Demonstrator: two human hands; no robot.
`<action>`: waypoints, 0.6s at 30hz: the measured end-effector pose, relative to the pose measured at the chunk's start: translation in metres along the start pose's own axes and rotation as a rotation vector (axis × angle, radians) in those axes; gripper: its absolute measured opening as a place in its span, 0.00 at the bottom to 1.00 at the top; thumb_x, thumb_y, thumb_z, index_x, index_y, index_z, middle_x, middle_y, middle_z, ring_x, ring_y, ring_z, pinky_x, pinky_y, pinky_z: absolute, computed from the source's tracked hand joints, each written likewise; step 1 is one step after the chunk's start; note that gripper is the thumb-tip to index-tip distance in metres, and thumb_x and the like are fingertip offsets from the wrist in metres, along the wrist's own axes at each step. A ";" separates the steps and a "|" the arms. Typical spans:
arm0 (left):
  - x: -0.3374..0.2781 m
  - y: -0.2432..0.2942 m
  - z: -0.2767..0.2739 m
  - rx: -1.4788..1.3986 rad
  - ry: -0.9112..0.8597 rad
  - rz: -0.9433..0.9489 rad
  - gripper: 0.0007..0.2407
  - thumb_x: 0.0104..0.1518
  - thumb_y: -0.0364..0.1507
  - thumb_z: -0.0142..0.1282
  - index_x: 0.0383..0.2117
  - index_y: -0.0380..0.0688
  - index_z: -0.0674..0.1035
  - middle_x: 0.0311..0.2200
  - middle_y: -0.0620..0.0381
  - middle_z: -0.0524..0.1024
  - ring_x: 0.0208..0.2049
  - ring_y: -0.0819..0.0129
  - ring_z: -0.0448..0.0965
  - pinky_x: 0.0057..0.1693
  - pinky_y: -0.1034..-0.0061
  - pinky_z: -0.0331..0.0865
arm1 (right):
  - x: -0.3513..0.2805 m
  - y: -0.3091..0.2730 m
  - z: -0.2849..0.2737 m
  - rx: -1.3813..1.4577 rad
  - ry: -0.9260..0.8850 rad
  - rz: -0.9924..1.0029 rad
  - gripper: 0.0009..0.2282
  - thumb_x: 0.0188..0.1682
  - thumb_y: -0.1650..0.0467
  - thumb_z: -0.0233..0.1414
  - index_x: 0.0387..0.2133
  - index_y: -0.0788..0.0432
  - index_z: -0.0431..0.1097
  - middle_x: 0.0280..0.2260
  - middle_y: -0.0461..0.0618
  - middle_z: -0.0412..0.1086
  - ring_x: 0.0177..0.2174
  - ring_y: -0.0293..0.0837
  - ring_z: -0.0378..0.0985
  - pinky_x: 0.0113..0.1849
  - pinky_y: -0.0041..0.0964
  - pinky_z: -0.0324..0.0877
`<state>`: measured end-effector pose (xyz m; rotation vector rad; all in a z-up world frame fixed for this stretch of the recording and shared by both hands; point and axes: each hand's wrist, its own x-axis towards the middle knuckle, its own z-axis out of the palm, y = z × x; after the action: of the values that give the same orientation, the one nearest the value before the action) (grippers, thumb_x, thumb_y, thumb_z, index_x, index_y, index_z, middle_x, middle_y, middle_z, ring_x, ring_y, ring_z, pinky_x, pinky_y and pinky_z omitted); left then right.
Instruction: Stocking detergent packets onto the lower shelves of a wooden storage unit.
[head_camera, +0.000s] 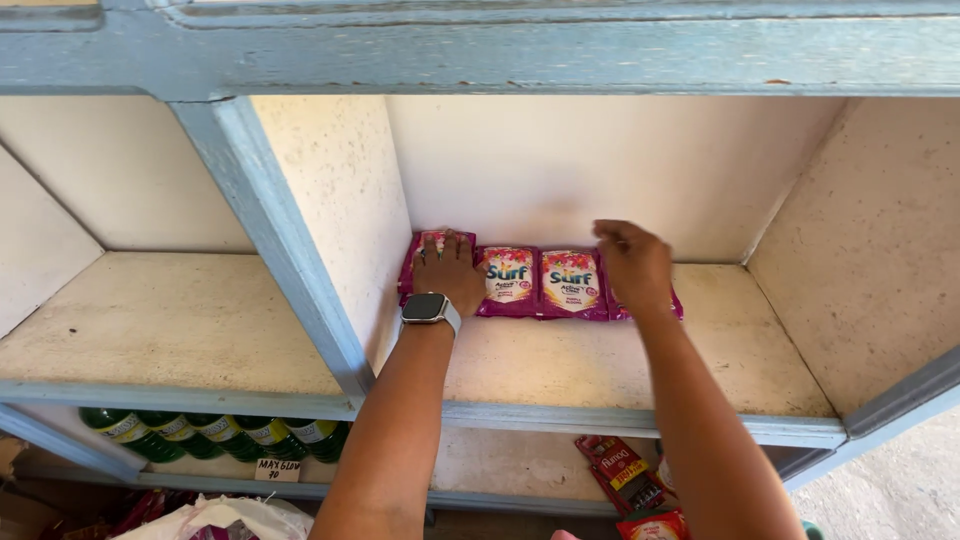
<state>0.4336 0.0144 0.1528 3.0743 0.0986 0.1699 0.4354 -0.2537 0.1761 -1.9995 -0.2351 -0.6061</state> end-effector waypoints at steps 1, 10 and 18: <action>0.000 0.000 0.000 0.006 0.001 -0.005 0.29 0.67 0.48 0.32 0.70 0.46 0.55 0.73 0.52 0.46 0.72 0.42 0.43 0.71 0.47 0.43 | 0.003 0.005 -0.016 -0.115 0.059 0.016 0.09 0.52 0.68 0.56 0.43 0.53 0.80 0.39 0.48 0.81 0.35 0.41 0.83 0.39 0.35 0.76; -0.017 0.033 -0.011 -0.011 0.134 0.051 0.28 0.66 0.46 0.36 0.69 0.44 0.60 0.71 0.48 0.51 0.71 0.40 0.48 0.70 0.44 0.44 | 0.017 0.116 -0.098 -0.566 -0.103 0.308 0.18 0.44 0.55 0.60 0.38 0.55 0.80 0.32 0.54 0.80 0.32 0.51 0.82 0.38 0.46 0.74; -0.065 0.154 0.012 -0.164 0.233 0.570 0.22 0.61 0.36 0.45 0.63 0.47 0.67 0.66 0.52 0.60 0.66 0.35 0.50 0.64 0.29 0.40 | 0.031 0.152 -0.064 -0.623 -0.343 0.528 0.29 0.44 0.48 0.57 0.29 0.66 0.82 0.29 0.64 0.78 0.31 0.57 0.81 0.38 0.49 0.72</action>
<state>0.3794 -0.1439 0.1436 2.8164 -0.7440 0.5279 0.5034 -0.3868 0.0987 -2.6217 0.3169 0.0234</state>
